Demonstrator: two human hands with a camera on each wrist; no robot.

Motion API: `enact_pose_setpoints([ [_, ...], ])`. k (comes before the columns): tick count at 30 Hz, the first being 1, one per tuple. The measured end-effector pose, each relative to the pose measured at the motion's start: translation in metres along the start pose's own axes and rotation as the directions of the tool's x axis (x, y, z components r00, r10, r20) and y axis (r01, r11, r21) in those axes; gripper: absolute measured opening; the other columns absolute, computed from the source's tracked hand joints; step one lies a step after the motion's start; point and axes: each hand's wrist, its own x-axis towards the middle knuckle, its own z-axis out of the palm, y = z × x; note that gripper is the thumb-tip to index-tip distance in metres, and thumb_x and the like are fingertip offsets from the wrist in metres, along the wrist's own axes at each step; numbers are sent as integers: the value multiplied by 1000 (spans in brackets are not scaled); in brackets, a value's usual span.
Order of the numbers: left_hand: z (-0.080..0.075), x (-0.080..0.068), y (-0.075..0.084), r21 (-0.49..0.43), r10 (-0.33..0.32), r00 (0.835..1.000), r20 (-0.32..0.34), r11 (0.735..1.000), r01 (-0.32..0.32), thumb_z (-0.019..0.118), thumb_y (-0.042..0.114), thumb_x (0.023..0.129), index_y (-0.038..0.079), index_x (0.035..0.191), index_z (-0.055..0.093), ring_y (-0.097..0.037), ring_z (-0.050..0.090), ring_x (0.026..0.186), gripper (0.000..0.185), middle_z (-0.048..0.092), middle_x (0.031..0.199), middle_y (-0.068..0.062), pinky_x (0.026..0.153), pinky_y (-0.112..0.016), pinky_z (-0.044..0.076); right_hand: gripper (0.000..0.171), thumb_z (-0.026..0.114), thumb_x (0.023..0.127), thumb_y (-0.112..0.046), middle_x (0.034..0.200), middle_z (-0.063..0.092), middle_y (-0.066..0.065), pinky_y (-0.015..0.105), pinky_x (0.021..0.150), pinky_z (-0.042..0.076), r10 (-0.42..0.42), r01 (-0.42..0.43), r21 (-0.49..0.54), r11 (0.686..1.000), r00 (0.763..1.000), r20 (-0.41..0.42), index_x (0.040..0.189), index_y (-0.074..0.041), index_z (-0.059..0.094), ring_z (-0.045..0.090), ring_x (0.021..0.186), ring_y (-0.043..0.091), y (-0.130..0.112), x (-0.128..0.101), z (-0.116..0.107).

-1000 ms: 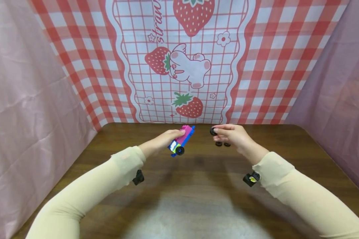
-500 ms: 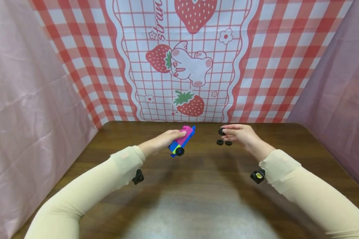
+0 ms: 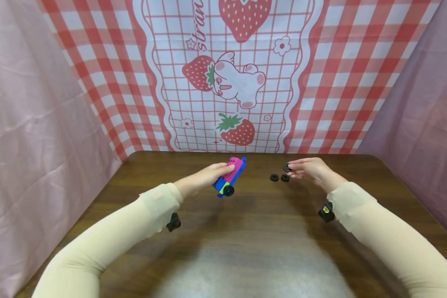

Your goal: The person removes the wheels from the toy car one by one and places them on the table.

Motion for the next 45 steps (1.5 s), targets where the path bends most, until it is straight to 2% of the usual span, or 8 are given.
enact_pose_setpoints([
  [3, 1, -2, -1, 13, -8, 1000, -3, 1000, 8, 38, 40, 103, 2, 139, 43, -10, 58, 69, 52, 58, 85, -3, 68, -24, 50, 37, 54, 96, -1, 78, 71, 2, 28, 81, 57, 33, -33, 20, 999, 999, -12, 129, 15, 45, 71, 72, 12, 4, 4, -7],
  [8, 2, -2, -4, 37, -24, 1000, -8, 999, 24, 40, 38, 103, 3, 142, 41, -11, 58, 73, 52, 58, 92, -5, 71, -23, 49, 10, 53, 95, 4, 77, 70, 5, 30, 85, 56, 100, -97, 77, 992, 994, -39, 102, 6, 60, 71, 71, 14, 11, 9, -16],
  [12, 3, 0, -4, 41, -14, 1000, -6, 999, 14, 40, 37, 103, 3, 139, 44, -11, 57, 74, 50, 58, 92, -5, 72, -23, 48, 16, 53, 94, 7, 73, 69, 5, 30, 81, 57, 126, -117, 112, 987, 989, -82, 85, 0, 64, 70, 68, 15, 16, 11, -23],
  [16, 4, -1, 0, 40, -3, 1000, -11, 999, 3, 40, 37, 103, 3, 138, 45, -11, 57, 75, 49, 58, 92, -5, 74, -24, 48, 21, 53, 92, 11, 70, 67, 5, 29, 78, 57, 144, -130, 123, 984, 983, -113, 78, 0, 63, 70, 65, 15, 22, 14, -27],
  [20, 5, 0, 0, 37, 8, 1000, 2, 999, -8, 39, 35, 104, 1, 136, 45, -10, 57, 73, 47, 58, 89, -3, 73, -23, 48, 18, 53, 91, 12, 68, 67, 6, 28, 76, 58, 169, -155, 102, 983, 975, -142, 80, 2, 63, 70, 62, 14, 29, 16, -30],
  [26, 6, 1, -1, 49, 8, 1000, 5, 999, -8, 39, 35, 104, 1, 135, 46, -10, 57, 74, 47, 58, 91, -4, 73, -23, 48, 6, 55, 91, 10, 70, 66, 7, 29, 77, 58, 181, -171, 70, 983, 965, -188, 96, 10, 59, 71, 62, 13, 33, 18, -34],
  [37, 8, 4, 0, 55, 14, 1000, 13, 998, -14, 39, 35, 104, 1, 130, 48, -10, 57, 73, 44, 58, 88, -3, 71, -23, 48, 13, 55, 92, 7, 69, 69, 6, 29, 79, 57, 223, -204, 123, 971, 961, -163, 105, 10, 56, 72, 65, 14, 32, 19, -32],
  [45, 6, 1, 2, 47, -23, 1000, -7, 999, 23, 39, 38, 103, 3, 140, 43, -11, 58, 77, 51, 59, 98, -8, 76, -24, 49, 25, 53, 95, 3, 73, 68, 6, 29, 80, 57, 231, -216, 105, 971, 960, -157, 118, 11, 49, 71, 65, 13, 31, 15, -34],
])
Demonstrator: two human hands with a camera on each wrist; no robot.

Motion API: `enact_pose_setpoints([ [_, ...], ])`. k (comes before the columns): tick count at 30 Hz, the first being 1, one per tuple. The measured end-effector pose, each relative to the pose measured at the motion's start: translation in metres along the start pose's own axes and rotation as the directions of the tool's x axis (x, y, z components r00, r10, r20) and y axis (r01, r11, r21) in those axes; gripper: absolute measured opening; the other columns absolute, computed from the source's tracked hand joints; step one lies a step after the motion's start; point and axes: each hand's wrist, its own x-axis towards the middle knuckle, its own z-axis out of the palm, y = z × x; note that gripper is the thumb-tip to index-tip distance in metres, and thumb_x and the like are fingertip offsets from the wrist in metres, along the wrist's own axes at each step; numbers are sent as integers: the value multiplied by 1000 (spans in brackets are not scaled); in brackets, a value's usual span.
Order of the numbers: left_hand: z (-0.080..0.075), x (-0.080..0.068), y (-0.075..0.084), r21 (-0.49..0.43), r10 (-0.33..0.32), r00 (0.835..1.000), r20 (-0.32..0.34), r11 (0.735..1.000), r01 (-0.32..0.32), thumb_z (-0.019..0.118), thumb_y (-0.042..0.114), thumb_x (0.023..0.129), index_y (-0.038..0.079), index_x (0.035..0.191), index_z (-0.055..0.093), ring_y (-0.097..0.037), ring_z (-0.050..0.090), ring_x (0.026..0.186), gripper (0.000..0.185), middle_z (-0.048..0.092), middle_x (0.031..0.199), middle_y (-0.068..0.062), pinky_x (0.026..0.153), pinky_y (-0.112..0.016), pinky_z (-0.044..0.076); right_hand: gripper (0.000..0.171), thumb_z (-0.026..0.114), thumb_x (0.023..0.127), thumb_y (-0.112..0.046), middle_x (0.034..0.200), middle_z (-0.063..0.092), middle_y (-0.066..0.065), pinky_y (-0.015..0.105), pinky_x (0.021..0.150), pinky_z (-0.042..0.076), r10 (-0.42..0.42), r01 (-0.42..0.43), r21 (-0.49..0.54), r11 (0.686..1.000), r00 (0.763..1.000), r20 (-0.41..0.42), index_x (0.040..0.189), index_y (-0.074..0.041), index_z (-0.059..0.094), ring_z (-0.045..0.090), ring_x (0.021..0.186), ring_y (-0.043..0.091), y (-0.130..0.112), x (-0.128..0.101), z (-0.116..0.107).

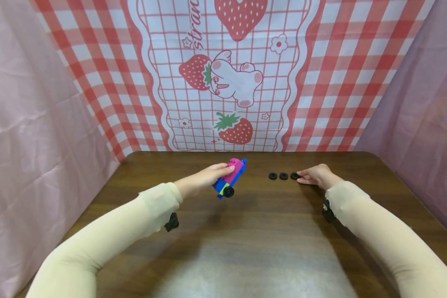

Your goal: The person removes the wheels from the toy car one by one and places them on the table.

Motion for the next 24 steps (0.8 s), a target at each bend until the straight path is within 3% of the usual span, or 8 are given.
enact_pose_setpoints([
  [6, 1, 1, -3, -49, -12, 1000, 9, 999, 13, 41, 41, 102, 6, 144, 39, -12, 58, 79, 55, 60, 103, -9, 80, -29, 51, 30, 51, 95, 3, 73, 69, 4, 30, 81, 57, -47, 47, 15, 999, 999, 17, 124, 12, 48, 71, 66, 13, 0, -8, -3],
  [12, 1, 5, -5, -158, 30, 999, 31, 987, -25, 39, 37, 103, 4, 147, 34, -13, 57, 86, 55, 56, 114, -12, 81, -30, 50, 7, 53, 96, 0, 73, 68, 5, 28, 78, 57, -93, 91, 32, 995, 993, 68, 98, 3, 59, 71, 67, 14, -8, -17, 14],
  [15, 0, 6, -6, -237, 31, 998, 46, 971, -19, 38, 34, 103, 2, 149, 28, -14, 55, 92, 57, 53, 120, -13, 81, -29, 49, 5, 56, 95, -1, 70, 67, 4, 28, 75, 58, -107, 104, 34, 994, 988, 109, 92, 1, 59, 71, 67, 14, -12, -21, 32],
  [19, -1, 6, -9, -318, 54, 996, 73, 948, -28, 36, 30, 104, -2, 147, 30, -14, 57, 97, 54, 55, 116, -11, 82, -28, 50, 20, 59, 94, -3, 72, 67, 5, 28, 75, 58, -134, 138, -10, 990, 976, 171, 109, 11, 58, 71, 67, 14, -15, -27, 58],
  [24, -3, 4, -12, -362, 106, 990, 96, 930, -64, 35, 27, 105, -7, 141, 36, -11, 62, 92, 49, 63, 109, -7, 79, -28, 52, 45, 59, 95, -7, 78, 68, 5, 34, 87, 55, -177, 195, -64, 979, 960, 217, 129, 20, 44, 71, 72, 13, -22, -38, 82],
])
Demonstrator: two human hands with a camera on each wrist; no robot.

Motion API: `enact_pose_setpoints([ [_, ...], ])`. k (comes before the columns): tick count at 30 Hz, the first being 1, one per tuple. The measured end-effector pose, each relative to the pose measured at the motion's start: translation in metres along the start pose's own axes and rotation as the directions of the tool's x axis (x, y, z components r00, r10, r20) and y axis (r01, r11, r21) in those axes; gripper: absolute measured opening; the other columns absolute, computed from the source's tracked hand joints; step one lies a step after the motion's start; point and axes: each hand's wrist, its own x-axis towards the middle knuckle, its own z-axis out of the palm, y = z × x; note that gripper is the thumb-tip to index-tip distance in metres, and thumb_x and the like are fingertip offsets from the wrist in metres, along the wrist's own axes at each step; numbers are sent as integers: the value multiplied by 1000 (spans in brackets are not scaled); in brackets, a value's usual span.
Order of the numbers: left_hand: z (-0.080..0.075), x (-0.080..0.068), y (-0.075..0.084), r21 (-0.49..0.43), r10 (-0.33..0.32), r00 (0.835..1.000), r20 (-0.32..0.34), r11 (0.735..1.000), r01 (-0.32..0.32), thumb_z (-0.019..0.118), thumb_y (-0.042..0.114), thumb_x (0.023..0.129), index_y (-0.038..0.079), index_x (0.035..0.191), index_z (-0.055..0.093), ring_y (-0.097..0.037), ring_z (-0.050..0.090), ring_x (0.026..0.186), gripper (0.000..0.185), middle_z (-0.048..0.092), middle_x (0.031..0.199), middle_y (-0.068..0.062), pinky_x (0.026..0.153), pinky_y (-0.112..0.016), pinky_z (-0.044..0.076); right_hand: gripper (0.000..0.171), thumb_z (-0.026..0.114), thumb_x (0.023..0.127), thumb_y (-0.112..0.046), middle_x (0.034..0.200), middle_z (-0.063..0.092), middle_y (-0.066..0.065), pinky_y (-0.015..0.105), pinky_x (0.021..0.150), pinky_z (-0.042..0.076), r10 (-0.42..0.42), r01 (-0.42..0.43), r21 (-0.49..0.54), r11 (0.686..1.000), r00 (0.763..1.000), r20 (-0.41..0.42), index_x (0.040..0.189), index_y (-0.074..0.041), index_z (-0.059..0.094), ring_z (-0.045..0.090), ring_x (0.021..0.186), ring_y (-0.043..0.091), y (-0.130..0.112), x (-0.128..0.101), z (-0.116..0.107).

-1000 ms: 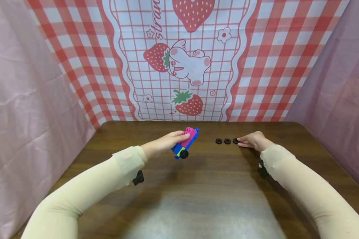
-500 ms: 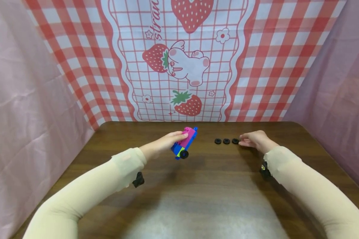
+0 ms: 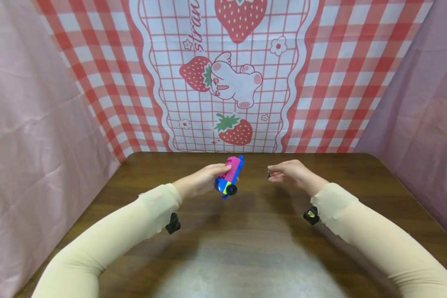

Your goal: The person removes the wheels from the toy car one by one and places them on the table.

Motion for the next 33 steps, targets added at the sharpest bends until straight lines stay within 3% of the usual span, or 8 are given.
enact_pose_setpoints([
  [5, 0, 0, 1, -35, 11, 1000, 8, 999, -11, 37, 23, 103, -7, 142, 36, -12, 62, 94, 49, 64, 110, -7, 81, -29, 51, 47, 59, 95, -7, 75, 70, 4, 34, 87, 55, -38, 37, 14, 999, 999, 28, 129, 21, 44, 71, 73, 14, -10, -6, 16],
  [9, 2, 0, 3, -55, 11, 1000, 4, 998, -11, 39, 19, 102, -6, 145, 32, -16, 61, 103, 50, 57, 125, -23, 87, -31, 50, 47, 60, 95, -8, 75, 70, 5, 32, 81, 57, -55, 55, -1, 998, 998, 44, 128, 22, 45, 72, 73, 16, -14, -11, 23],
  [12, 3, 1, 3, -57, 30, 1000, -2, 998, -30, 39, 19, 103, -8, 144, 32, -13, 62, 100, 49, 53, 131, -29, 89, -31, 50, 46, 60, 95, -9, 77, 70, 4, 31, 79, 58, -70, 71, -22, 997, 996, 60, 127, 21, 46, 72, 74, 16, -18, -16, 28],
  [14, 4, 2, 3, -51, 50, 999, -14, 997, -51, 38, 18, 103, -9, 143, 33, -10, 63, 95, 48, 56, 126, -27, 88, -29, 50, 46, 60, 96, -11, 78, 70, 4, 31, 78, 58, -77, 80, -40, 996, 994, 73, 127, 21, 46, 72, 75, 16, -19, -20, 32],
  [16, 5, 3, 3, -38, 67, 997, -26, 997, -68, 39, 17, 103, -10, 142, 35, -8, 63, 90, 48, 63, 113, -17, 86, -26, 50, 46, 60, 96, -12, 80, 70, 4, 31, 77, 58, -76, 80, -49, 996, 994, 84, 126, 20, 48, 72, 76, 17, -20, -24, 35],
  [21, 8, 5, 3, -6, 91, 994, -56, 996, -92, 38, 17, 103, -9, 143, 34, -6, 60, 82, 48, 61, 91, 2, 81, -23, 49, 49, 61, 96, -21, 86, 71, 3, 30, 78, 58, -82, 94, -92, 991, 988, 132, 125, 17, 51, 72, 83, 18, -22, -32, 46],
  [29, 11, 8, 4, 5, 85, 990, -113, 996, -85, 39, 21, 103, -6, 145, 34, -7, 58, 88, 50, 60, 107, -7, 91, -27, 45, 48, 58, 98, -23, 90, 71, 5, 36, 84, 57, -119, 153, -132, 979, 964, 237, 123, 18, 51, 71, 87, 20, -21, -41, 64],
  [33, 13, 8, 3, 0, 96, 990, -102, 995, -96, 38, 19, 103, -9, 142, 36, -7, 60, 88, 48, 62, 103, -5, 93, -29, 46, 43, 57, 98, -22, 88, 70, 6, 40, 88, 55, -118, 166, -143, 976, 949, 294, 120, 14, 54, 70, 84, 18, -20, -45, 73],
])
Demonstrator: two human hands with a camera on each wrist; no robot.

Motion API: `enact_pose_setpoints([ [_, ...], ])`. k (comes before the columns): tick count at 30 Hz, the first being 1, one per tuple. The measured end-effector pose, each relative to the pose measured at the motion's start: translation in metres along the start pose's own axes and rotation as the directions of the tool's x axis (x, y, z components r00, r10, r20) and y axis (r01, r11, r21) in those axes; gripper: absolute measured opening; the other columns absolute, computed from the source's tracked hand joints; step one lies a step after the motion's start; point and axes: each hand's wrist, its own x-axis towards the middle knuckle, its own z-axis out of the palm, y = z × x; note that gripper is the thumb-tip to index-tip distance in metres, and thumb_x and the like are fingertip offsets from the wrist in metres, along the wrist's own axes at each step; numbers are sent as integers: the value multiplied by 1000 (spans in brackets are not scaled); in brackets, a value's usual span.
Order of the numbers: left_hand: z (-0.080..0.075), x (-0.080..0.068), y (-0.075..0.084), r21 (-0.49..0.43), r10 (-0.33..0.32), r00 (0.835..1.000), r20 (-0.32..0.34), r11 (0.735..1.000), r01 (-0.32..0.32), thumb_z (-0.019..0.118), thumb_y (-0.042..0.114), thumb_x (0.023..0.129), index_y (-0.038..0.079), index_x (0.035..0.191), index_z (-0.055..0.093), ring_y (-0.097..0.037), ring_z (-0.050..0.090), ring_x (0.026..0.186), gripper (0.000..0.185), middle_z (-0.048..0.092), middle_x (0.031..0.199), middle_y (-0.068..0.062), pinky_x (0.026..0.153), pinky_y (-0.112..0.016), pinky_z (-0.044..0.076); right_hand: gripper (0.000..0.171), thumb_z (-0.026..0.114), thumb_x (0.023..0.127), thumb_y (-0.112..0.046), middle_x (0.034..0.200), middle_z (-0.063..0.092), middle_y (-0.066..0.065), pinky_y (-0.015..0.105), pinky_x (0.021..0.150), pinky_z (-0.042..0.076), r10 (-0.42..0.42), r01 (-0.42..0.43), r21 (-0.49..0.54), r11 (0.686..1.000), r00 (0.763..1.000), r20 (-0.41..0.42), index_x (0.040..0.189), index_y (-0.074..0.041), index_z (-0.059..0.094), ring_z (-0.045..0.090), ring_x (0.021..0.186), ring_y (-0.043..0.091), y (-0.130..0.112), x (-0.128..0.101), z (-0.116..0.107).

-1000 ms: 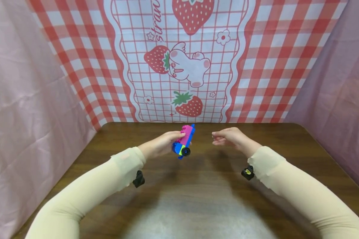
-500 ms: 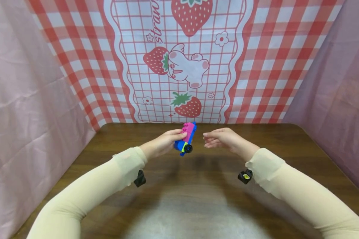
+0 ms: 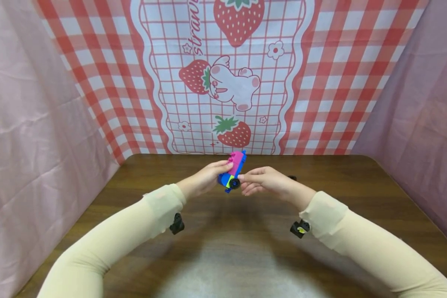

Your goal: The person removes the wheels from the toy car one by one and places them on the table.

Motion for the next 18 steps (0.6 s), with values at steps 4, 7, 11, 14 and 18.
enact_pose_setpoints([
  [4, 2, -2, 1, -1, -15, 999, 31, 1000, 15, 36, 20, 104, -10, 141, 36, -7, 62, 86, 47, 62, 98, -3, 95, -34, 48, 36, 59, 97, -20, 83, 70, 6, 41, 87, 55, -22, 23, -23, 999, 999, 34, 113, 11, 59, 70, 80, 17, 0, 0, 7],
  [7, 3, -4, 2, -22, -38, 998, 40, 999, 39, 36, 22, 105, -8, 142, 33, -9, 62, 86, 48, 61, 103, -7, 97, -39, 48, 31, 60, 96, -19, 81, 71, 6, 41, 84, 56, -33, 34, -25, 999, 999, 40, 107, 10, 60, 70, 77, 17, 2, 0, 10],
  [11, 4, -4, 3, -20, -64, 997, 39, 998, 65, 39, 24, 104, -3, 144, 32, -11, 62, 89, 49, 58, 110, -11, 95, -40, 49, 30, 59, 97, -19, 81, 71, 7, 41, 82, 57, -43, 44, -21, 999, 997, 70, 105, 9, 60, 70, 76, 19, 2, 0, 13],
  [14, 3, -4, 2, 11, -72, 996, 49, 997, 71, 44, 24, 103, -2, 140, 38, -12, 63, 90, 45, 61, 108, -10, 90, -37, 52, 32, 57, 98, -20, 83, 71, 10, 38, 78, 58, -62, 66, -34, 997, 993, 102, 106, 11, 60, 69, 74, 18, 2, -1, 15],
  [18, 2, -3, 1, 41, -53, 996, 65, 998, 51, 48, 20, 102, -3, 131, 44, -13, 64, 88, 37, 63, 99, -5, 84, -32, 53, 37, 54, 100, -23, 85, 70, 16, 36, 72, 58, -110, 126, -108, 986, 983, 145, 105, 13, 60, 68, 70, 16, 1, 0, 16],
])
